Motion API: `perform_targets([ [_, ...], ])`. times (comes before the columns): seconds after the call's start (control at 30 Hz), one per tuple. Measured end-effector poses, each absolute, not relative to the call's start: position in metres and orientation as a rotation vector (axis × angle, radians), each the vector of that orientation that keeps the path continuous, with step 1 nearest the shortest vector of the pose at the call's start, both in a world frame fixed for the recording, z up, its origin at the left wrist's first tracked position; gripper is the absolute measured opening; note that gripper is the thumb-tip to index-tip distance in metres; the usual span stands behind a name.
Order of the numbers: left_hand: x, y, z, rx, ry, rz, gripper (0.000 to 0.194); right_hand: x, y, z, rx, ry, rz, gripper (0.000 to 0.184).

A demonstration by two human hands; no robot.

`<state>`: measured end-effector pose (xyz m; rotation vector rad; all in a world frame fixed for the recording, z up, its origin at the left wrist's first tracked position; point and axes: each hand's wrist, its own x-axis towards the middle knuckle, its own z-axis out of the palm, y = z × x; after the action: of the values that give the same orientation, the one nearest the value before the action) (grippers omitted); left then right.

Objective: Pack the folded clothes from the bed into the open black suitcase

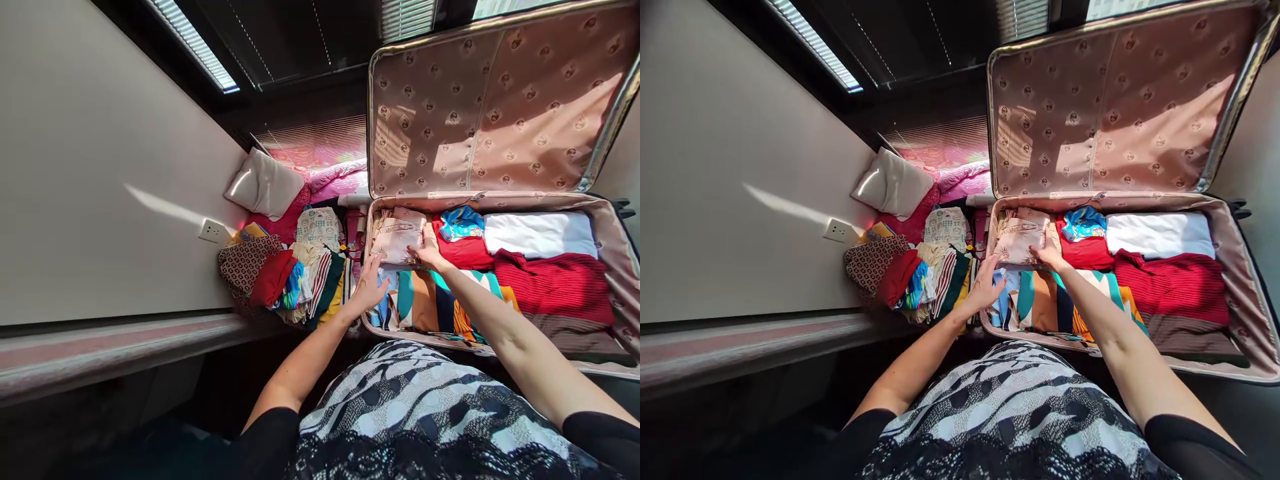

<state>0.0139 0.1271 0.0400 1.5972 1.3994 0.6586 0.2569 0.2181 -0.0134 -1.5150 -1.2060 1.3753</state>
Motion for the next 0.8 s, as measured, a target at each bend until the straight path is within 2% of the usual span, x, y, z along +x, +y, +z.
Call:
perform_targets([
  [0.13,-0.029,0.062,0.047,1.659,1.486,0.621,0.055,0.248,0.203,-0.028,-1.856,-1.564,1.023,0.096],
  [0.23,-0.064,0.04,0.049,1.562,1.709,0.663,0.048,0.234,0.195,-0.035,-1.969,-1.93,0.675,0.083],
  [0.33,-0.104,0.038,0.049,1.486,1.995,0.691,0.048,0.217,0.194,-0.045,-1.877,-2.202,0.474,0.072],
  [0.5,-0.186,0.059,0.049,1.359,2.418,0.553,0.057,0.206,0.2,-0.059,-1.864,-2.372,0.49,0.069],
  [0.67,-0.262,0.088,0.043,1.322,2.422,0.175,0.101,0.217,0.203,-0.053,-1.886,-2.385,0.509,0.073],
  [0.7,-0.276,0.094,0.041,1.331,2.37,0.127,0.105,0.22,0.202,-0.051,-1.935,-2.351,0.537,0.074],
  [0.8,-0.31,0.109,0.038,1.38,2.231,0.058,0.094,0.229,0.194,-0.048,-2.078,-2.232,0.597,0.08],
])
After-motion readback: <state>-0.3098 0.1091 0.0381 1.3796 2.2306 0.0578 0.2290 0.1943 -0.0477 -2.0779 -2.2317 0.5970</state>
